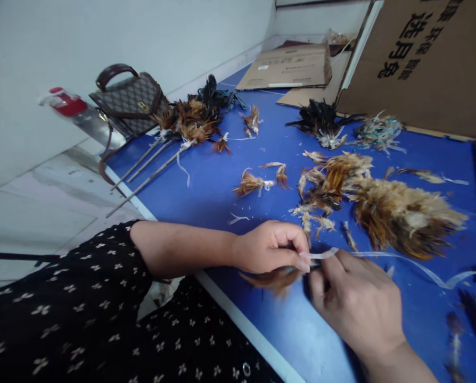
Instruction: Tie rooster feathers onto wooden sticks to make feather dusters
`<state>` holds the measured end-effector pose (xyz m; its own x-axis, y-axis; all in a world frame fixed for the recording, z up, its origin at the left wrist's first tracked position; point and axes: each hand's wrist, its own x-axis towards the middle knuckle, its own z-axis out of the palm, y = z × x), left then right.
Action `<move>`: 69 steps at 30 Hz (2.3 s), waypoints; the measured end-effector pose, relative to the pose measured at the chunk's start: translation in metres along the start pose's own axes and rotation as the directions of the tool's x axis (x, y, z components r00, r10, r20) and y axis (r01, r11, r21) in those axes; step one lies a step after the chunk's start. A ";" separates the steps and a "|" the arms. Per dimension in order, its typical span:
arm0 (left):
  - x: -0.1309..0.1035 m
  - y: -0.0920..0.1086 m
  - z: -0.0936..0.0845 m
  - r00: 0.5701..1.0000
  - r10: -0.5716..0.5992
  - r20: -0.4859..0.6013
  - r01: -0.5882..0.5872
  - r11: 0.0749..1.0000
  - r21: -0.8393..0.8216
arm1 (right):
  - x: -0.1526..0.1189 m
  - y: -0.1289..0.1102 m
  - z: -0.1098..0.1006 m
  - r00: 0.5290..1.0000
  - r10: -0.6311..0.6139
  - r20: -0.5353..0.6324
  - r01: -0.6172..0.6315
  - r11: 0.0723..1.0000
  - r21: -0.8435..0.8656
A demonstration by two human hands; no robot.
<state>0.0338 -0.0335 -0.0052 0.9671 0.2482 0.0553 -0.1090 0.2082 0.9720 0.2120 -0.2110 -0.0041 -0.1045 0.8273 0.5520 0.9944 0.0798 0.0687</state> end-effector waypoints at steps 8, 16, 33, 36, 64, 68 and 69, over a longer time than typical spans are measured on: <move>0.003 0.002 -0.007 1.000 0.009 -0.008 -0.010 0.995 -0.096 | -0.007 0.015 -0.012 0.984 0.169 0.049 -0.174 0.977 0.121; 0.005 0.008 -0.010 0.995 -0.019 0.093 0.027 0.996 -0.081 | -0.003 0.004 -0.006 0.990 0.141 0.027 -0.142 0.941 0.307; 0.005 0.009 -0.010 0.994 0.002 0.108 0.003 0.999 -0.045 | -0.004 0.006 -0.007 0.992 0.124 0.005 -0.117 0.917 0.382; 0.006 0.009 -0.010 0.993 -0.016 0.118 0.020 0.999 -0.038 | -0.005 0.005 -0.006 0.990 0.138 -0.004 -0.128 0.928 0.349; 0.004 0.011 -0.006 0.995 -0.095 0.031 0.096 0.995 -0.037 | 0.009 -0.007 -0.005 1.000 -0.020 -0.006 0.021 0.979 0.204; 0.004 0.009 -0.005 0.996 -0.091 0.010 0.091 0.994 -0.051 | 0.007 -0.005 -0.004 1.000 -0.022 -0.017 0.024 0.981 0.193; 0.004 0.009 -0.004 0.996 -0.084 0.003 0.084 0.994 -0.065 | 0.005 -0.004 -0.004 1.000 -0.012 -0.017 0.015 0.980 0.199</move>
<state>0.0355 -0.0266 0.0025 0.9734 0.2276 -0.0255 -0.0425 0.2890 0.9564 0.2075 -0.2093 0.0019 -0.1163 0.8168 0.5651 0.9755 0.2009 -0.0896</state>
